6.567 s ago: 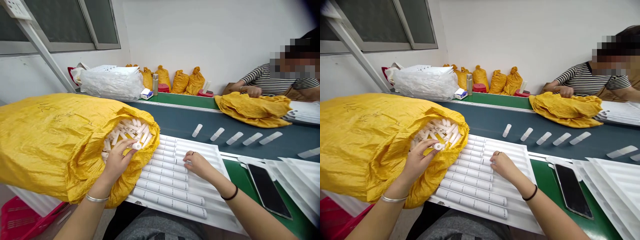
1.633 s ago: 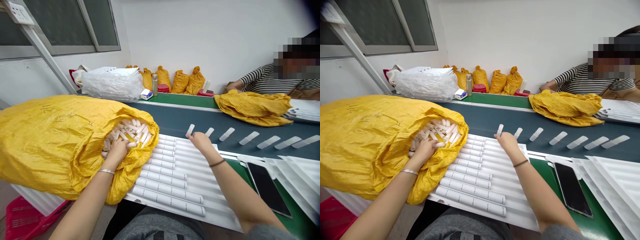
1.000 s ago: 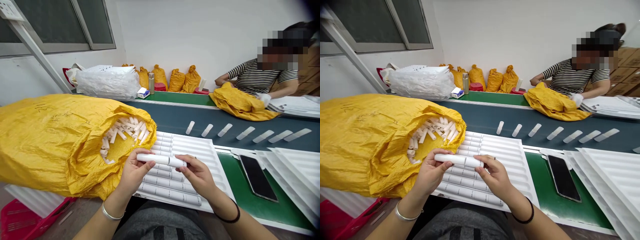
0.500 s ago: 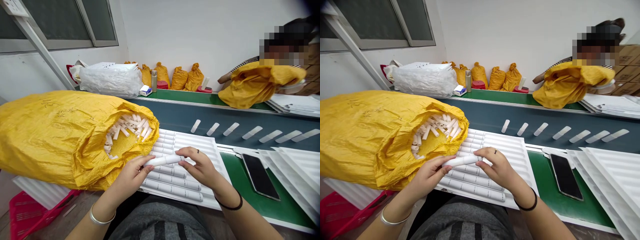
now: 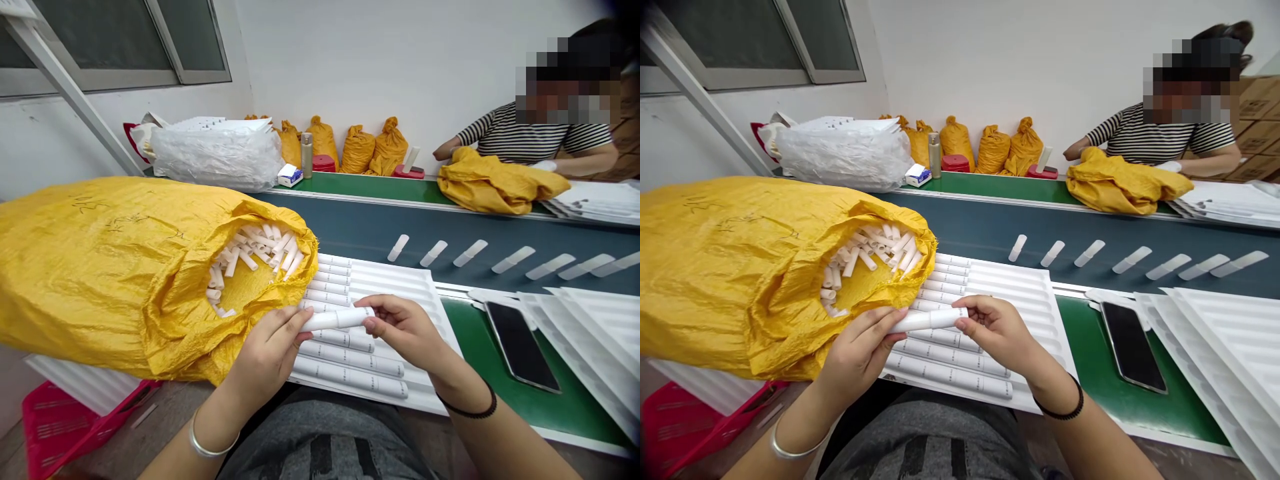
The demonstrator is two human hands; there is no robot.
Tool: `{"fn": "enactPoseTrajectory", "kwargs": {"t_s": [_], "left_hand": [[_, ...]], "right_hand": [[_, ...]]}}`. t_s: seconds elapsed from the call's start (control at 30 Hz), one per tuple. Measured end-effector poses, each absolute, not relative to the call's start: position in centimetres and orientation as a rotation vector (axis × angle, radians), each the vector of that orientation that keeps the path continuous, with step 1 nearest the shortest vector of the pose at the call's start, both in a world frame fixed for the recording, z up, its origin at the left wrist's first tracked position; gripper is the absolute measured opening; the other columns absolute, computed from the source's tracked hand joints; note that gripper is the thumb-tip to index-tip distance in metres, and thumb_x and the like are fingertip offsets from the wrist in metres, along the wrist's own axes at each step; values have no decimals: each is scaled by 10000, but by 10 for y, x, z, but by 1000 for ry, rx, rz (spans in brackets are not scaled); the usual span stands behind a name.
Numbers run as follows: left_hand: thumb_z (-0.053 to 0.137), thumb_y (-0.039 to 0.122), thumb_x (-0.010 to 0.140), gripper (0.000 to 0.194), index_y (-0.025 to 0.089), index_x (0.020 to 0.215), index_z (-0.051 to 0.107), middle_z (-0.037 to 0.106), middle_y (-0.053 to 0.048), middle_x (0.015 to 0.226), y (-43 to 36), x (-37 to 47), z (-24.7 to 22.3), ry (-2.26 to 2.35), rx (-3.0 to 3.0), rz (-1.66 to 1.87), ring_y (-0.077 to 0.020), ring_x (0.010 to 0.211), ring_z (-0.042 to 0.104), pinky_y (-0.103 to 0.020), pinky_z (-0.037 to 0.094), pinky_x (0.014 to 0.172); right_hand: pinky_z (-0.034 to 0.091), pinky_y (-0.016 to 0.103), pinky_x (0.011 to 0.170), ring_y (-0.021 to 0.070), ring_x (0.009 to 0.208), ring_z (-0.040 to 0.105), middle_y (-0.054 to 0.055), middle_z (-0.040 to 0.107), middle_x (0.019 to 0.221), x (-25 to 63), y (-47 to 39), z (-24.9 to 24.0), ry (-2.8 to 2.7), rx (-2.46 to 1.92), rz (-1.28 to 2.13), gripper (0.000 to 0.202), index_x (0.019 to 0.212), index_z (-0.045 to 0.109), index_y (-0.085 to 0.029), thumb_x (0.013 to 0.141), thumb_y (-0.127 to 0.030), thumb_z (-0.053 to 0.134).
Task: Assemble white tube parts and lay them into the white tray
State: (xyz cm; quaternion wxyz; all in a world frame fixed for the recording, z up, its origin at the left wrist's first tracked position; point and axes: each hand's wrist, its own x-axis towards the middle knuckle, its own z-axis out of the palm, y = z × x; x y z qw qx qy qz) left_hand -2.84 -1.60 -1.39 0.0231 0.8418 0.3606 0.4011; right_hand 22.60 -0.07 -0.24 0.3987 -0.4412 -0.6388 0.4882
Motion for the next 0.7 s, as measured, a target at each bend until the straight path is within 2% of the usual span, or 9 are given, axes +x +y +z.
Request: {"fn": "enactPoseTrajectory", "kwargs": {"t_s": [0.23,0.37,0.43,0.57,0.63,0.7], "left_hand": [[598,-7,831,514,127,1317,499,656,-113,1066,-13,-26,-18,1012,2773,1265,-192,984,595,-322,504,873],[586,62,864,424,134,1278,526,666,-109,1057,-12,-24,-17,1071,2632,1231,-189,981,610,-311,508,892],[562,85,881,374,148,1250,540,670,-104,1055,-13,-24,-16,1099,2532,1198,-183,980,619,-295,515,887],[532,108,899,372,171,1265,526,672,-98,1051,-20,-23,-23,1061,2474,1103,-184,972,628,-303,525,880],[521,142,915,403,185,1314,491,679,-92,1045,-21,-23,-30,1053,2500,1003,-185,955,636,-311,532,868],[544,240,921,493,185,1393,415,664,-114,1126,-17,-26,-34,1102,2547,854,-213,1030,625,-345,527,901]], "right_hand": [[505,246,523,113,552,567,43,638,711,217,2,-8,-1478,-1151,1519,349,997,632,-133,848,-448,622],[535,310,750,176,834,640,98,675,993,219,0,-12,-1868,-1071,1051,357,1205,581,-176,886,-337,595],[516,308,817,183,918,642,92,675,1074,221,-3,-12,-2028,-995,788,337,1228,569,-206,899,-277,583],[521,257,773,163,878,659,71,699,1029,222,-6,-17,-2185,-915,694,300,1210,575,-213,917,-276,567],[523,270,756,179,877,650,87,688,1000,220,1,-23,-2309,-921,639,275,1164,616,-199,908,-294,576],[514,312,731,213,852,628,109,664,934,220,19,-30,-2423,-1003,471,243,1071,669,-172,883,-306,593]]}}
